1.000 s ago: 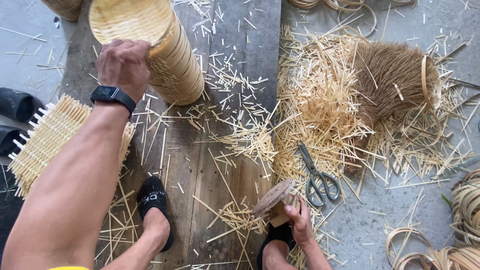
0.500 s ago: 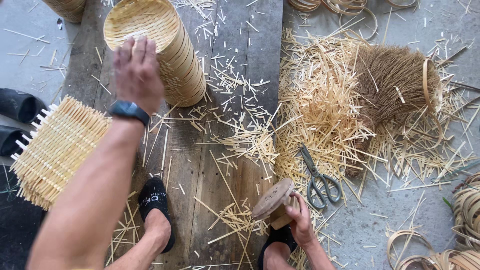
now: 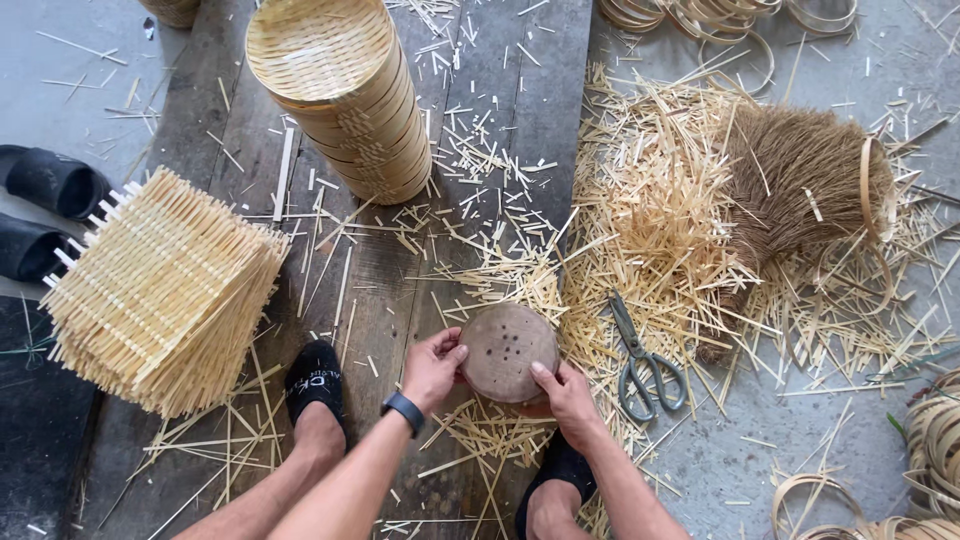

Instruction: The person sits on the floor and repeatedly trims the edges of woven bamboo mats using shears and a wooden template. They then place a bamboo ring around the trimmed mat and stack the finished pieces.

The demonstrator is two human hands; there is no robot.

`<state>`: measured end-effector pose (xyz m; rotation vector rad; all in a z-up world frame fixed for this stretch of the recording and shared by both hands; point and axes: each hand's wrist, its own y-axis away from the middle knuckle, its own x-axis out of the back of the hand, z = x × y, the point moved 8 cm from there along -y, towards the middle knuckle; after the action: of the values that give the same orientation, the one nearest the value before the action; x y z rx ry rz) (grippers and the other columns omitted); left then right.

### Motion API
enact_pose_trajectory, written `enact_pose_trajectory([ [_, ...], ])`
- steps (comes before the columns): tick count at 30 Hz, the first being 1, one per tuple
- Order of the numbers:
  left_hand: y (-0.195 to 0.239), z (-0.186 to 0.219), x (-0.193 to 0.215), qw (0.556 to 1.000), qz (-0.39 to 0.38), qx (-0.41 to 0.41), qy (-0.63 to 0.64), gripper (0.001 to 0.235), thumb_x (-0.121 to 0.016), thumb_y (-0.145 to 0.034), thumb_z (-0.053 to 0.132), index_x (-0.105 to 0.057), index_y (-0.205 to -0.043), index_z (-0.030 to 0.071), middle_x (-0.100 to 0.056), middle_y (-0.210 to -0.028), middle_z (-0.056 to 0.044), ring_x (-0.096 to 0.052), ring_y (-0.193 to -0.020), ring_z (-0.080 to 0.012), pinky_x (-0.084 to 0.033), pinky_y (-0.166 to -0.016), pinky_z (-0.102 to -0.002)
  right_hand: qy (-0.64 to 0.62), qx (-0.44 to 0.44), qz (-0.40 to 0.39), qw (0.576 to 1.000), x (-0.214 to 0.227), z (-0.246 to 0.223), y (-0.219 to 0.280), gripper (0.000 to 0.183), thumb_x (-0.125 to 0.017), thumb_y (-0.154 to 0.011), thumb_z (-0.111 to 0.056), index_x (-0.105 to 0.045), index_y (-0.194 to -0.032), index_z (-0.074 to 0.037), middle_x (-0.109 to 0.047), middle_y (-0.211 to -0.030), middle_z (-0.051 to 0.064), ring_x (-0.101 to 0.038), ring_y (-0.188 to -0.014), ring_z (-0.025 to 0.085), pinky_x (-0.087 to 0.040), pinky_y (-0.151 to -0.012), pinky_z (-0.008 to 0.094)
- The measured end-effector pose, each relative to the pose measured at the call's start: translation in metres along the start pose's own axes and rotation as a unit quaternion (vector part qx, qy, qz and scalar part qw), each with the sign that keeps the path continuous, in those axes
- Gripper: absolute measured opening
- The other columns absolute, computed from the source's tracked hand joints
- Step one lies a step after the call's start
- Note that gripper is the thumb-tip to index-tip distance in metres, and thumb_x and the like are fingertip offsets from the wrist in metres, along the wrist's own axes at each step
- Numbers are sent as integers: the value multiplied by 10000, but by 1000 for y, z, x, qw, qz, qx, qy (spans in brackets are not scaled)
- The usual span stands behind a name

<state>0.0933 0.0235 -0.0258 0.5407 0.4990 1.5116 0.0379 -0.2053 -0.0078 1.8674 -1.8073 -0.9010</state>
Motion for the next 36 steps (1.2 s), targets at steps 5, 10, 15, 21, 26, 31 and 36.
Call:
enact_pose_trajectory([
  [5,20,136,123,799,214,-331,-454,598,-779,-769,206,-611,-1325,66,-595,-1347,-183,-577,-1231,-349,-491,-1014,-455,-42,19,34,998,8,30,6,451,-653,-917,-307,-606,-1249,-6,-753,-1033,113,-762,-789,204,-655,-559,332],
  [10,13,186,286,667,334,-8,-666,1155,-962,-616,373,-340,-1510,-11,-394,-1508,-275,-363,-1406,-370,-266,-1179,-457,-83,11,0,997,-1,39,5,469,-656,-925,-333,-595,-1256,-6,-759,-967,172,-753,-713,247,-626,-547,324],
  [15,29,174,342,795,297,7,-529,724,-919,-701,388,-694,-1327,102,-736,-1222,-157,-705,-1101,-285,-548,-1008,-425,-48,-12,-27,998,-6,50,5,482,-616,-933,-385,-583,-1267,-39,-748,-969,138,-748,-773,231,-616,-604,329],
  [21,54,220,334,714,313,-163,-605,262,-810,-860,242,-796,-1101,140,-766,-973,-125,-716,-815,-276,-580,-796,-428,-53,-28,2,998,5,64,10,487,-585,-965,-366,-582,-1297,-10,-734,-925,160,-748,-789,236,-615,-632,346],
  [26,79,265,226,543,329,-293,-715,228,-688,-987,144,-734,-765,113,-715,-732,-100,-684,-662,-243,-570,-635,-400,-56,42,85,994,31,53,9,426,-556,-990,-309,-590,-1316,-36,-714,-905,126,-707,-749,208,-601,-614,342],
  [31,117,231,57,592,136,-522,-598,92,-645,-912,64,-706,-975,38,-739,-900,-120,-695,-760,-230,-593,-629,-380,-80,82,94,989,42,46,4,370,-542,-1033,-289,-676,-1220,0,-726,-895,112,-698,-758,171,-570,-628,292],
  [36,136,249,71,649,201,-549,-487,306,-714,-956,26,-755,-1252,92,-763,-921,-107,-707,-726,-203,-577,-558,-303,-87,47,96,990,53,64,7,347,-557,-1020,-268,-681,-1206,-3,-724,-883,115,-700,-741,174,-573,-625,294],
])
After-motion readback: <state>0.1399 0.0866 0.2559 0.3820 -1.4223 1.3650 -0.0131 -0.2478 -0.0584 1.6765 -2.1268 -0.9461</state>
